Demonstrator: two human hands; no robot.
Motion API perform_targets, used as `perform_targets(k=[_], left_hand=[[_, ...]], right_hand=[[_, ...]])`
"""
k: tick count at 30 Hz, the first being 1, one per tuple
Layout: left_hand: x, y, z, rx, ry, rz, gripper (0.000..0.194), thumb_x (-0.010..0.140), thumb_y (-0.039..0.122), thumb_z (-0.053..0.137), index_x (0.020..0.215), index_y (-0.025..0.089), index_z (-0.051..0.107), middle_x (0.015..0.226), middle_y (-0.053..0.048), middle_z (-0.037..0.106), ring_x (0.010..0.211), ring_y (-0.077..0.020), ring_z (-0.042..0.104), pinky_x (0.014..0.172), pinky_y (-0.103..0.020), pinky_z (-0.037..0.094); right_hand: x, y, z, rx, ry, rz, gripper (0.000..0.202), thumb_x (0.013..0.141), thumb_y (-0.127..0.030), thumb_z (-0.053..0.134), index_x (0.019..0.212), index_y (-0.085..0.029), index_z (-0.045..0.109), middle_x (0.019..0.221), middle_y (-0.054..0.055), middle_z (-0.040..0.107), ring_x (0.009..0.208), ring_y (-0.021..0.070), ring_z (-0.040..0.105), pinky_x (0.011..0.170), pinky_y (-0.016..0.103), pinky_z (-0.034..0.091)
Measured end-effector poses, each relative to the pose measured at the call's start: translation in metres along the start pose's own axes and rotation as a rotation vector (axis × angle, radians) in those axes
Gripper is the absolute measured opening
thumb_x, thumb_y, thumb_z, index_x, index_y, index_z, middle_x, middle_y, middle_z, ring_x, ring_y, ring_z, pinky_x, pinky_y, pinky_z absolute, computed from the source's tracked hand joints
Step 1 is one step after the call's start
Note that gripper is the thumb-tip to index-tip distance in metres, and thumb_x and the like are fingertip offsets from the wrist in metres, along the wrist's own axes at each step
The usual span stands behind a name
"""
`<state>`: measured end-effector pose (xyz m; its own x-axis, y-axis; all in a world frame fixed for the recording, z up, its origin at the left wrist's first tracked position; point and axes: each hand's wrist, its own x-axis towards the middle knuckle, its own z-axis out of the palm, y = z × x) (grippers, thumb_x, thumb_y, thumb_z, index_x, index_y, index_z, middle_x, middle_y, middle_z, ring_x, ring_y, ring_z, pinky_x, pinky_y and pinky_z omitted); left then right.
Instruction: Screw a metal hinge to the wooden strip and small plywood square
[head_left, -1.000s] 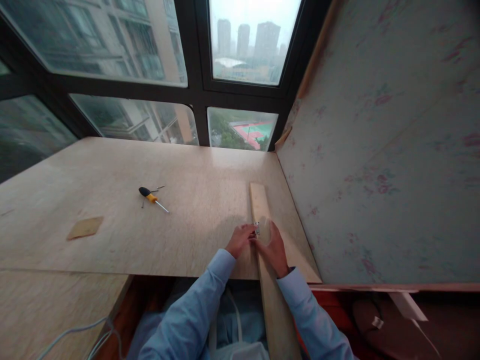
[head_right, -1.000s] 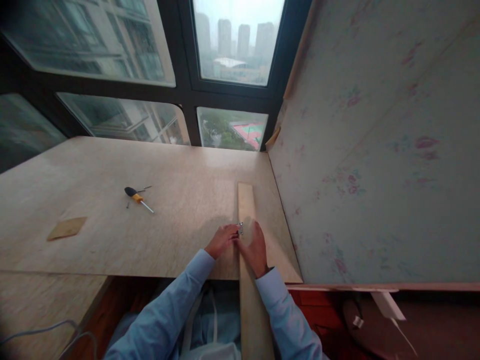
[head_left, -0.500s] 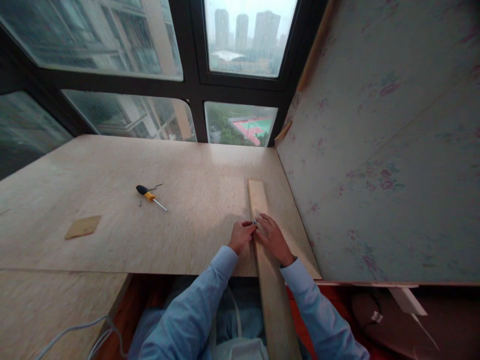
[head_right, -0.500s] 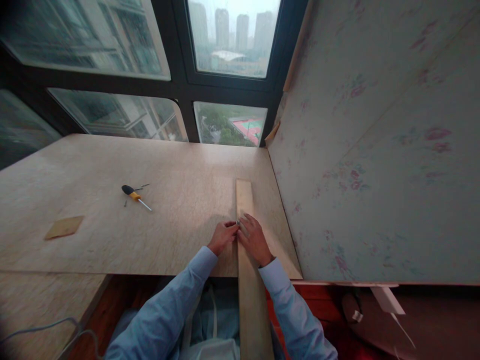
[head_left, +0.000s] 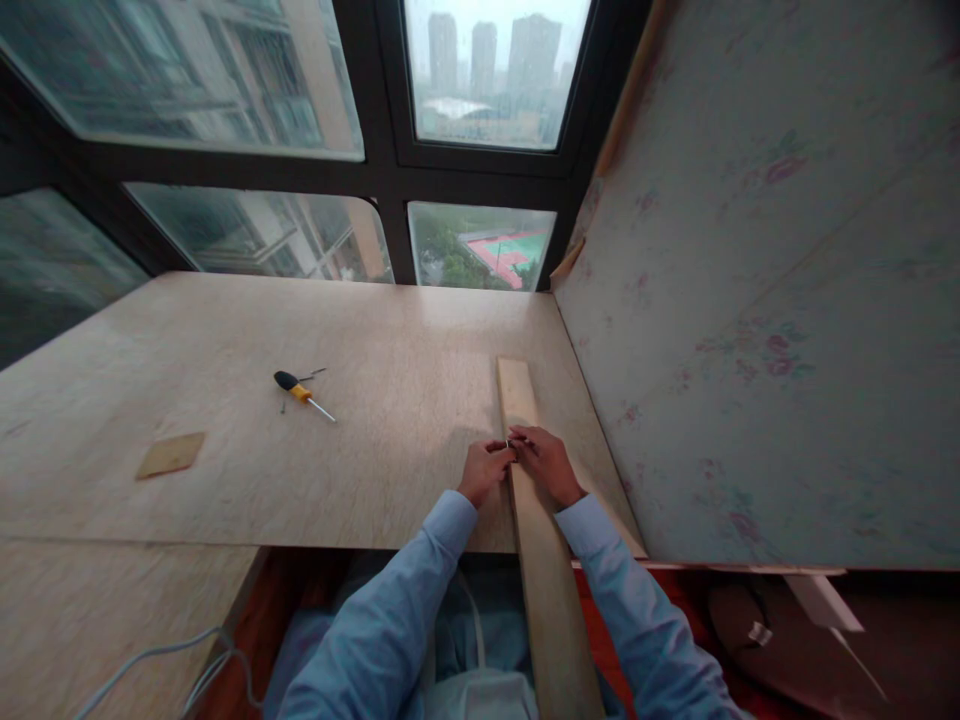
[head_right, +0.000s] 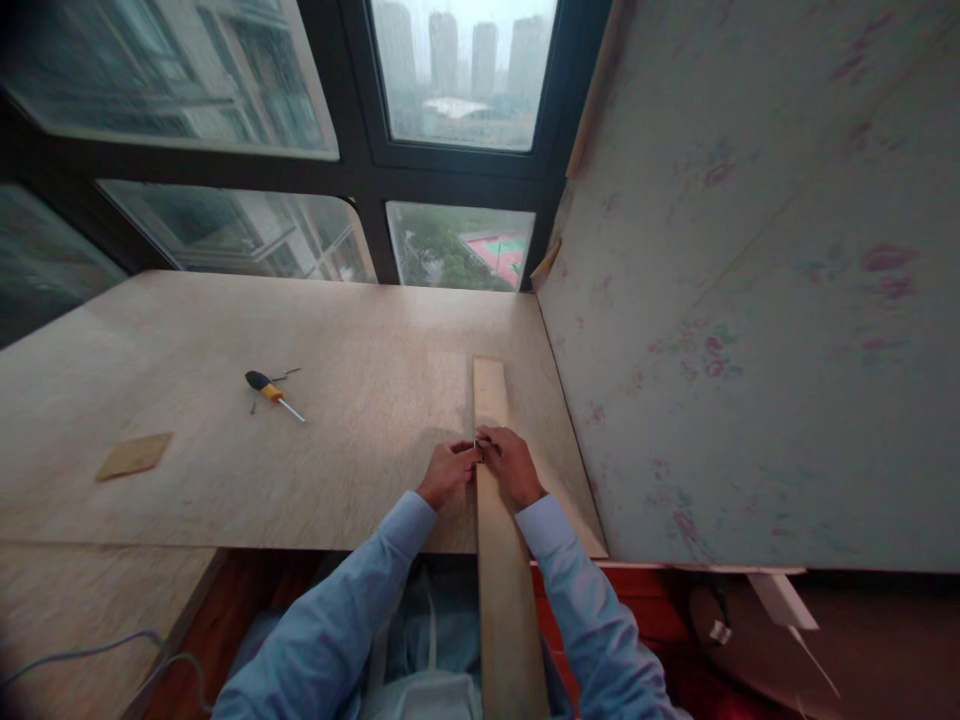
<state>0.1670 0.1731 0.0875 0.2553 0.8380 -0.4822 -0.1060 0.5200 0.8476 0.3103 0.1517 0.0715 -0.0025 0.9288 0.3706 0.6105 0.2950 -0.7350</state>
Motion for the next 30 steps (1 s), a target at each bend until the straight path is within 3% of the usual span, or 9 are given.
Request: perform_targets(k=[8, 15, 20, 30], left_hand=[[0.000, 0.001, 0.000, -0.027, 0.014, -0.039, 0.019, 0.062, 0.015, 0.079, 0.079, 0.008, 0.074, 0.064, -0.004, 0.066, 0.053, -0.0101, 0.055, 0.046, -0.019, 0.038], [0.002, 0.002, 0.000, -0.022, 0.055, -0.086, 0.020, 0.061, 0.012, 0.080, 0.079, 0.009, 0.072, 0.062, -0.002, 0.065, 0.054, -0.0109, 0.056, 0.047, -0.020, 0.039], [0.003, 0.000, -0.002, -0.020, 0.001, -0.071, 0.023, 0.063, 0.018, 0.082, 0.080, 0.008, 0.071, 0.062, -0.003, 0.064, 0.053, -0.0101, 0.055, 0.047, -0.020, 0.037], [0.005, 0.000, -0.001, -0.052, 0.004, -0.080, 0.029, 0.059, 0.023, 0.086, 0.079, 0.008, 0.070, 0.062, -0.003, 0.064, 0.053, -0.0103, 0.056, 0.048, -0.020, 0.038]], right_hand=[[-0.009, -0.006, -0.012, 0.035, 0.088, 0.023, 0.029, 0.097, -0.036, 0.053, 0.111, -0.021, 0.073, 0.100, 0.010, 0.077, 0.090, 0.0225, 0.073, 0.081, 0.037, 0.060], [-0.027, -0.013, -0.015, 0.032, 0.071, 0.033, 0.030, 0.096, -0.041, 0.055, 0.112, -0.023, 0.073, 0.101, 0.009, 0.077, 0.091, 0.0233, 0.074, 0.083, 0.038, 0.061], [-0.030, -0.014, -0.012, 0.004, 0.059, 0.037, 0.030, 0.097, -0.041, 0.055, 0.110, -0.023, 0.074, 0.101, 0.008, 0.078, 0.092, 0.0232, 0.074, 0.084, 0.037, 0.061], [-0.031, -0.011, -0.014, -0.061, -0.011, -0.085, 0.027, 0.098, -0.036, 0.053, 0.109, -0.024, 0.075, 0.103, 0.008, 0.078, 0.094, 0.0230, 0.075, 0.086, 0.039, 0.061]])
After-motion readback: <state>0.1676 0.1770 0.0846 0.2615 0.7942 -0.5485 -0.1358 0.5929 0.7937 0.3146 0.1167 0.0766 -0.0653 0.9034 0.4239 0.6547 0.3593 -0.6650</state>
